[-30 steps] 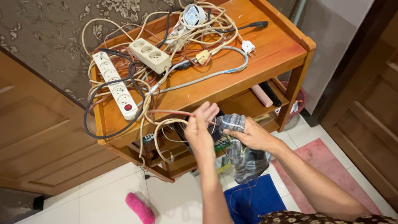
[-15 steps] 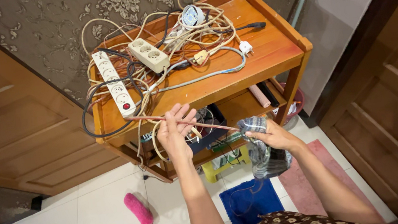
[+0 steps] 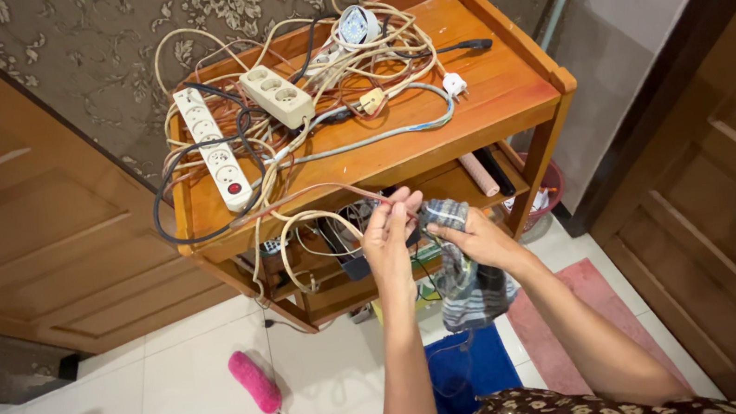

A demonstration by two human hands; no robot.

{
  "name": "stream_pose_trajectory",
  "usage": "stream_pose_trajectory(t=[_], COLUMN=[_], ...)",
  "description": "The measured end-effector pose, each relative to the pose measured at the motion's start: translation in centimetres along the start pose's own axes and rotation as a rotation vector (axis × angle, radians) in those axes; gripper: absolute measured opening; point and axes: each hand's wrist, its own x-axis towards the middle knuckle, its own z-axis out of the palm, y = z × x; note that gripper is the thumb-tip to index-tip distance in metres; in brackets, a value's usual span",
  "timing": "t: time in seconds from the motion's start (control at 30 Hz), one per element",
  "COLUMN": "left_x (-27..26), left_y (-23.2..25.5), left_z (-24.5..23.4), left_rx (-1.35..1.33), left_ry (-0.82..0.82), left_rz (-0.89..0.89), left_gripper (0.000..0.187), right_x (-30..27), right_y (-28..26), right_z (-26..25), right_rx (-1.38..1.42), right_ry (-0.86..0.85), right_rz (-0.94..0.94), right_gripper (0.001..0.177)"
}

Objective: The person wipes a white power strip with a checkered cloth, then cleans a pink electrical cord with the same cloth. Finally, the person wraps a red rubber band around the power strip.

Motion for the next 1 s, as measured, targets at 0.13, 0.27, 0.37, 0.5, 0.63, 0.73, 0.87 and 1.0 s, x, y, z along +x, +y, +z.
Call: stream_pose_trajectory(t=[0.13, 0.27, 0.37, 0.5, 0.63, 0.73, 0.87, 1.0], left_x=[-0.3, -0.1, 0.0, 0.0, -0.2, -0.3, -0.4, -0.7], left_y=[0.1, 1.1, 2.0, 2.6, 2.7, 3.4, 4.9, 4.5], left_z=[0.1, -0.6, -1.3, -1.9, -1.4, -0.7, -0.4, 0.2], left_rx=[-0.055, -0.039, -0.035, -0.04, -0.022, 0.017, 0.103, 0.186], left_ry=[0.094, 0.144, 0.171, 0.227, 0.217, 0.227, 0.22, 0.207], left_rz=[0.021, 0.077, 0.095, 0.084, 0.118, 0.161, 0.189, 0.16], left_gripper=[0.028, 0.022, 0.021, 0.021, 0.021, 0.022, 0.025, 0.026], right_x=[0.2, -0.2, -0.7, -1.9, -2.6, -2.9, -3.2, -2.8], right_y=[-0.7, -1.2, -1.3, -1.0, 0.0, 1.0, 2.2, 3.3], right_z=[0.3, 0.1, -0.2, -1.1, -1.8, -3.1, -5.8, -6.6], right_rx=[0.016, -0.078, -0.071, -0.055, -0.046, -0.149, -0.546, -0.506], right_ry=[-0.017, -0.037, -0.057, -0.091, -0.107, -0.191, -0.131, 0.19], right_rz=[-0.058, -0.097, -0.137, -0.097, 0.053, 0.31, 0.274, 0.03], right_gripper=[0.027, 0.028, 0.03, 0.033, 0.036, 0.033, 0.035, 0.038])
